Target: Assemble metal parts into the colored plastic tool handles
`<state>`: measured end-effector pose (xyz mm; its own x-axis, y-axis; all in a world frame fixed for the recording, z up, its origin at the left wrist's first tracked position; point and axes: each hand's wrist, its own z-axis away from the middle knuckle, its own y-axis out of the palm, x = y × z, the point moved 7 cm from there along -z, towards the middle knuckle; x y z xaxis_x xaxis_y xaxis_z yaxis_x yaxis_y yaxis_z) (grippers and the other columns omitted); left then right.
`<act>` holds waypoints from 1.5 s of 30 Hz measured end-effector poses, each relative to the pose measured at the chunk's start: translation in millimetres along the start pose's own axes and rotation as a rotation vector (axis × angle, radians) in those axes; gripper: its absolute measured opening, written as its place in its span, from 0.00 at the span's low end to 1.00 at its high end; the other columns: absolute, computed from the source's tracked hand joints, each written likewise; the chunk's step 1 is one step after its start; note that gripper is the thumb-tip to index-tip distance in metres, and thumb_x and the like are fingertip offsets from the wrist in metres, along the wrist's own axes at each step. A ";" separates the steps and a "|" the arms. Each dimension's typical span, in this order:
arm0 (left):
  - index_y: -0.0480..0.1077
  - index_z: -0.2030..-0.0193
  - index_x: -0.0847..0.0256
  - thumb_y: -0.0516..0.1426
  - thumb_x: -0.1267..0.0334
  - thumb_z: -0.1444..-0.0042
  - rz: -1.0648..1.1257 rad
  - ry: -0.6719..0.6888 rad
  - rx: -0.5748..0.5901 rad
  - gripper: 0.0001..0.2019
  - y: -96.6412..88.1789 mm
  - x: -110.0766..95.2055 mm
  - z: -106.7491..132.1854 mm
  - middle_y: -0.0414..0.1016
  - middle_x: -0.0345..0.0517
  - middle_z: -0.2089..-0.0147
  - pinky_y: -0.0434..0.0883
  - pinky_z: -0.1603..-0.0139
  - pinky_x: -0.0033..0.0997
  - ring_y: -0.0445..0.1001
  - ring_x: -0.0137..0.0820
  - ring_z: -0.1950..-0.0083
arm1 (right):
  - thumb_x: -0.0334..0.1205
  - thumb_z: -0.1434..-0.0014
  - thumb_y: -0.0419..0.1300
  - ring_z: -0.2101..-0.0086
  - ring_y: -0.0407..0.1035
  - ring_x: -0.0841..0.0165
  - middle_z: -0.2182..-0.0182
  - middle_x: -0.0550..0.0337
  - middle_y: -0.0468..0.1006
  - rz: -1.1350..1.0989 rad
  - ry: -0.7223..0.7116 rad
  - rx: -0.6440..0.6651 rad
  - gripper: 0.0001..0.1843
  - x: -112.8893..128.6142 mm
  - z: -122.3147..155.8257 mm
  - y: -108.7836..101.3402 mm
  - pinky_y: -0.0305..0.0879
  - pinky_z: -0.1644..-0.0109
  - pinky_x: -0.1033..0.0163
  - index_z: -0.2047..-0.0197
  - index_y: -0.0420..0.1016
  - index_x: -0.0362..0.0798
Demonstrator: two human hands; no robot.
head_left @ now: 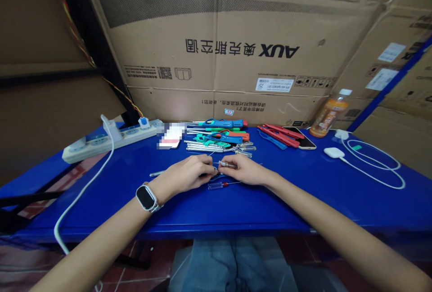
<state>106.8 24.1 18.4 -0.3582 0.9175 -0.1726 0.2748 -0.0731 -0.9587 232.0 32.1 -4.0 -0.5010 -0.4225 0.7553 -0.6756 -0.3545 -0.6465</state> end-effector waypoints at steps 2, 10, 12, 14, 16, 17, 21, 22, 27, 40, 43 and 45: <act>0.76 0.61 0.60 0.53 0.69 0.36 0.010 0.015 0.015 0.10 2.1 -1.7 0.1 0.72 0.45 0.62 0.68 0.62 0.28 0.73 0.30 0.64 | 0.44 0.36 0.55 0.73 0.56 0.73 0.74 0.65 0.65 0.013 -0.018 0.015 0.12 1.5 1.2 1.6 0.53 0.69 0.67 0.65 0.70 0.44; 0.76 0.64 0.61 0.54 0.69 0.39 0.033 0.002 0.019 0.08 0.5 -11.4 3.2 0.73 0.47 0.59 0.69 0.57 0.30 0.74 0.32 0.60 | 0.38 0.35 0.52 0.74 0.57 0.73 0.75 0.67 0.65 0.129 -0.056 0.004 0.08 7.3 5.8 4.4 0.53 0.68 0.66 0.62 0.70 0.45; 0.77 0.62 0.62 0.54 0.65 0.37 0.046 -0.009 -0.010 0.10 -0.2 -11.2 3.3 0.74 0.48 0.59 0.70 0.56 0.31 0.75 0.33 0.60 | 0.40 0.35 0.53 0.74 0.57 0.73 0.75 0.67 0.64 0.104 -0.036 -0.005 0.07 6.2 6.4 4.1 0.53 0.68 0.66 0.59 0.69 0.46; 0.78 0.62 0.62 0.53 0.61 0.34 0.064 -0.011 -0.028 0.13 1.2 -9.1 2.4 0.75 0.48 0.60 0.70 0.57 0.31 0.75 0.33 0.60 | 0.43 0.34 0.53 0.74 0.56 0.73 0.75 0.69 0.62 0.030 -0.007 -0.022 0.09 3.8 7.1 2.4 0.53 0.68 0.66 0.55 0.65 0.48; 0.78 0.61 0.62 0.52 0.59 0.32 0.077 -0.015 -0.036 0.15 3.7 -5.6 1.1 0.75 0.49 0.61 0.70 0.57 0.30 0.75 0.32 0.61 | 0.45 0.33 0.51 0.75 0.54 0.73 0.76 0.71 0.58 -0.064 0.015 -0.041 0.10 1.2 7.8 0.2 0.54 0.68 0.66 0.52 0.60 0.49; 0.78 0.61 0.62 0.52 0.59 0.32 0.080 -0.019 -0.039 0.15 4.7 -3.9 0.5 0.75 0.49 0.61 0.70 0.57 0.29 0.75 0.32 0.61 | 0.44 0.34 0.51 0.75 0.53 0.73 0.76 0.72 0.56 -0.104 0.018 -0.043 0.10 0.3 8.0 -0.5 0.54 0.68 0.66 0.52 0.59 0.49; 0.79 0.58 0.61 0.52 0.60 0.32 0.082 -0.045 -0.054 0.14 5.7 0.8 -0.4 0.76 0.49 0.60 0.71 0.57 0.29 0.76 0.32 0.60 | 0.38 0.37 0.54 0.75 0.51 0.73 0.76 0.72 0.54 -0.129 0.010 -0.017 0.10 -1.8 8.5 1.0 0.52 0.69 0.66 0.53 0.57 0.50; 0.78 0.57 0.61 0.52 0.60 0.32 0.082 -0.053 -0.055 0.14 5.7 1.3 -0.4 0.76 0.49 0.59 0.71 0.57 0.29 0.76 0.32 0.60 | 0.37 0.38 0.54 0.75 0.51 0.73 0.76 0.72 0.54 -0.112 0.008 -0.017 0.11 -2.2 8.6 1.6 0.52 0.69 0.66 0.53 0.58 0.50; 0.77 0.55 0.60 0.53 0.62 0.33 0.103 -0.093 -0.050 0.12 7.4 2.6 -1.1 0.75 0.48 0.57 0.70 0.56 0.29 0.76 0.33 0.58 | 0.35 0.37 0.53 0.76 0.53 0.72 0.76 0.71 0.55 -0.009 0.001 -0.042 0.10 -1.2 9.4 3.6 0.50 0.70 0.66 0.53 0.59 0.50; 0.66 0.70 0.62 0.51 0.58 0.32 -0.150 -0.133 -0.033 0.15 6.9 3.8 -1.1 0.68 0.45 0.67 0.64 0.64 0.31 0.68 0.33 0.65 | 0.35 0.36 0.52 0.76 0.55 0.72 0.76 0.71 0.57 0.027 0.023 -0.028 0.09 -0.3 9.4 4.3 0.51 0.69 0.66 0.53 0.58 0.50; 0.66 0.70 0.61 0.51 0.58 0.32 -0.156 -0.138 -0.034 0.15 9.2 3.8 -1.7 0.68 0.45 0.67 0.65 0.63 0.32 0.68 0.34 0.65 | 0.37 0.35 0.52 0.75 0.55 0.72 0.76 0.71 0.58 0.050 0.029 -0.032 0.08 -0.5 9.4 4.9 0.51 0.69 0.65 0.52 0.59 0.51; 0.66 0.70 0.61 0.51 0.58 0.32 -0.142 -0.137 -0.039 0.15 9.7 3.6 -1.9 0.69 0.45 0.67 0.65 0.63 0.32 0.68 0.34 0.65 | 0.37 0.35 0.52 0.75 0.54 0.72 0.77 0.71 0.57 0.065 0.020 -0.037 0.08 1.4 9.4 5.3 0.50 0.69 0.65 0.52 0.58 0.51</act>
<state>109.9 27.5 8.9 -0.5134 0.8554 -0.0685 0.2466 0.0707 -0.9665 232.8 21.8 -7.4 -0.5551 -0.4265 0.7141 -0.6604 -0.2960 -0.6901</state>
